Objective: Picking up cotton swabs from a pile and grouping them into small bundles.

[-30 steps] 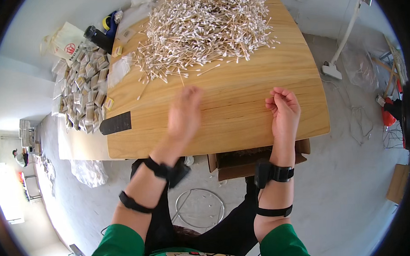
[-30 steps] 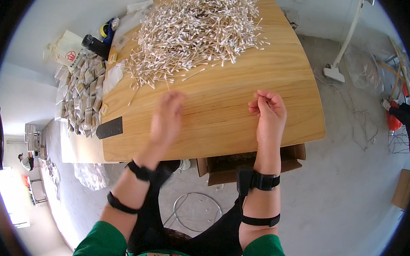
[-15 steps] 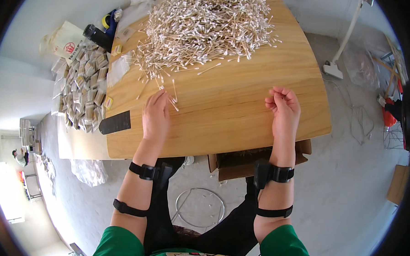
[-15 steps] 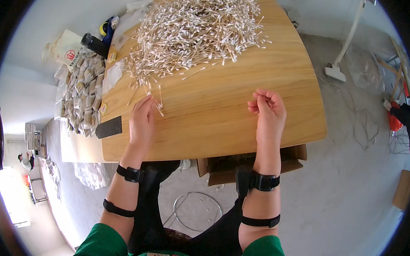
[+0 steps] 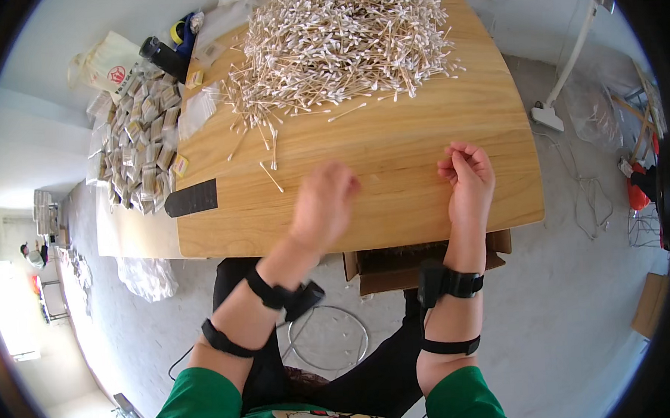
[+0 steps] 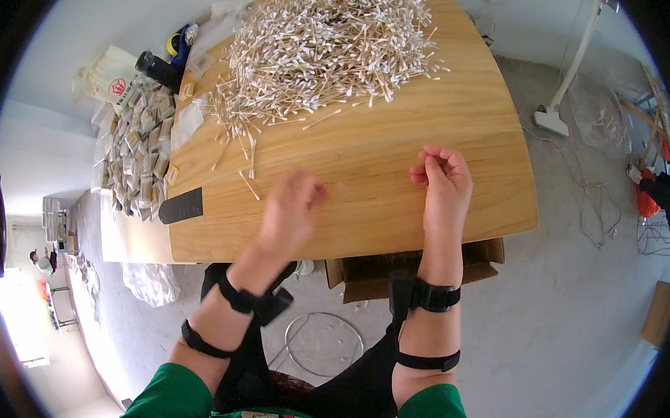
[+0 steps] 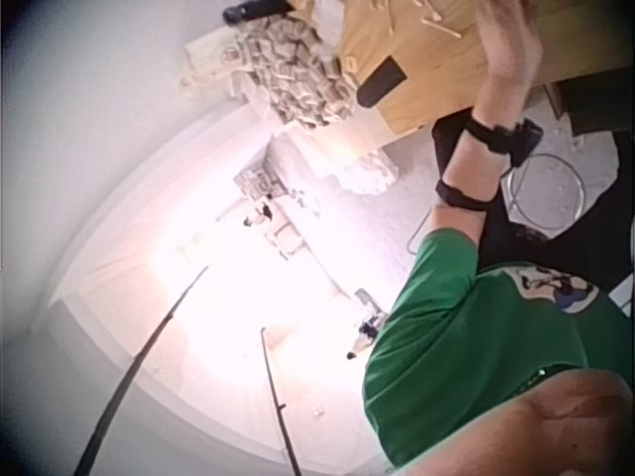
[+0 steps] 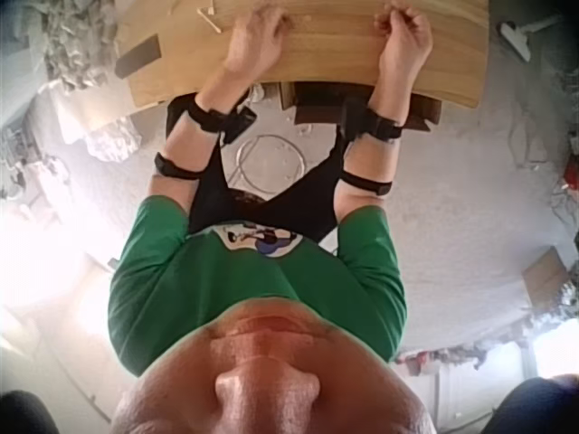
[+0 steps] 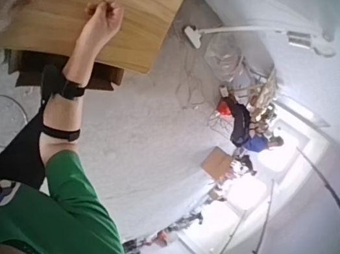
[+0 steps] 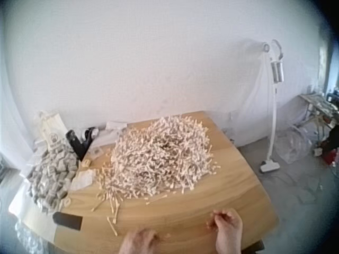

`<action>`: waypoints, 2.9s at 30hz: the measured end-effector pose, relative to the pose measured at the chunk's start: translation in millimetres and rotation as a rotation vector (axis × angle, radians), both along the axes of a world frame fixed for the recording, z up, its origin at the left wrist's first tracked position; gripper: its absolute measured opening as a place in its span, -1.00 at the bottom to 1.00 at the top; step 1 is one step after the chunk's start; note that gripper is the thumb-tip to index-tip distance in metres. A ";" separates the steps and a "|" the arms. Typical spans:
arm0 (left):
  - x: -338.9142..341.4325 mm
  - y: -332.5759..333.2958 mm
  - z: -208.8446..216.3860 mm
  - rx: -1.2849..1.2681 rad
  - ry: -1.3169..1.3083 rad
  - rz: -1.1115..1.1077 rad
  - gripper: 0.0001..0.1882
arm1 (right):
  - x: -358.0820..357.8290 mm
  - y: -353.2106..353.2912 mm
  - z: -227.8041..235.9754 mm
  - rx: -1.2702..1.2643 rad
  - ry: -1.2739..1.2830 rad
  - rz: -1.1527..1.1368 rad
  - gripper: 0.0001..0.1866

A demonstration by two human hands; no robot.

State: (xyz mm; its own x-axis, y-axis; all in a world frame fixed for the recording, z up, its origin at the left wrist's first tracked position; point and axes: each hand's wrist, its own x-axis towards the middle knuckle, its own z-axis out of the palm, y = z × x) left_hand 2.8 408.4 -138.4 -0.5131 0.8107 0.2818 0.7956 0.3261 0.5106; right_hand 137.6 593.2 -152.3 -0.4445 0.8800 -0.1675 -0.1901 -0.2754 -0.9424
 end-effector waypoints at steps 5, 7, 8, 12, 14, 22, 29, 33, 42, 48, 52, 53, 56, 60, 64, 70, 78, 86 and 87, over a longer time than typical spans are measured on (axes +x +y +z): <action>60.5 -3.8 3.7 0.045 -0.554 0.101 -0.90 | 0.7 0.3 1.0 -0.015 0.046 -0.010 -0.90; 54.8 -0.4 1.4 0.188 -1.145 0.343 -0.93 | -0.4 1.1 -0.2 -0.014 0.058 -0.005 -0.90; 51.7 -0.7 4.2 0.183 -1.154 0.342 -0.93 | 0.3 1.3 -0.3 -0.011 0.072 0.000 -0.90; 40.6 -1.2 14.2 0.603 -1.654 0.395 -0.94 | 2.2 3.2 0.8 -0.055 0.088 0.005 -0.90; 50.7 -3.9 8.3 0.123 -0.975 0.229 -0.93 | 2.2 2.5 0.9 -0.061 0.053 0.009 -0.90; 105.1 -2.3 2.7 -0.052 -0.182 -0.424 -0.80 | 10.3 7.8 -5.4 -0.082 0.168 0.024 -0.91; 88.6 -7.8 5.5 -0.250 -0.449 -0.291 -0.81 | 3.8 6.2 -4.3 -0.106 0.148 0.037 -0.89; 85.8 -13.7 -11.0 0.001 -0.186 -0.375 -0.77 | 4.8 7.4 -4.8 -0.098 0.183 0.052 -0.89; -135.3 -52.9 -12.4 0.038 0.171 0.613 -0.90 | 3.7 5.2 -1.2 -0.066 0.138 0.037 -0.89; -176.4 -54.4 -21.6 -0.124 0.092 0.616 -0.87 | 1.5 3.2 -2.3 -0.071 0.092 0.018 -0.90; -161.3 -53.3 -24.5 -0.169 0.104 0.588 -0.86 | 1.8 3.2 -0.2 -0.042 0.087 0.017 -0.91; -152.8 -54.6 -25.6 -0.157 0.085 0.565 -0.85 | 2.0 3.3 -0.7 -0.034 0.083 0.019 -0.91; -130.9 -62.5 -22.8 -0.134 0.021 0.520 -0.83 | 2.5 3.6 -2.6 -0.031 0.081 0.014 -0.91; -129.4 -65.2 -21.6 -0.007 -0.004 0.541 -0.82 | 2.5 3.2 -1.8 -0.027 0.098 0.020 -0.91; -136.6 -53.0 -15.3 -0.115 -0.080 0.512 -0.80 | 1.1 2.8 -3.6 -0.032 0.107 0.026 -0.91; -129.1 -48.1 -16.2 -0.192 -0.125 0.368 -0.79 | 3.1 4.9 -3.6 -0.024 0.097 0.025 -0.91; -132.7 -45.8 -18.3 -0.105 -0.195 0.350 -0.83 | 3.2 5.8 -4.8 -0.037 0.113 0.039 -0.91; -131.3 -39.4 -18.8 -0.189 0.028 0.298 -0.86 | 3.2 5.5 -3.8 -0.048 0.112 0.036 -0.91; -130.7 -40.0 -19.7 -0.188 0.140 0.264 -0.87 | 2.9 5.4 -4.3 -0.049 0.112 0.036 -0.91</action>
State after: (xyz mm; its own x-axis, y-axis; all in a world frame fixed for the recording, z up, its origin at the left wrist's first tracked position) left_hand -127.9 368.4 -158.2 -0.6790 0.6998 0.2220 0.7292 0.6079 0.3141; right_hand 140.5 598.6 -156.6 -0.4943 0.8550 -0.1572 -0.2827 -0.3291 -0.9010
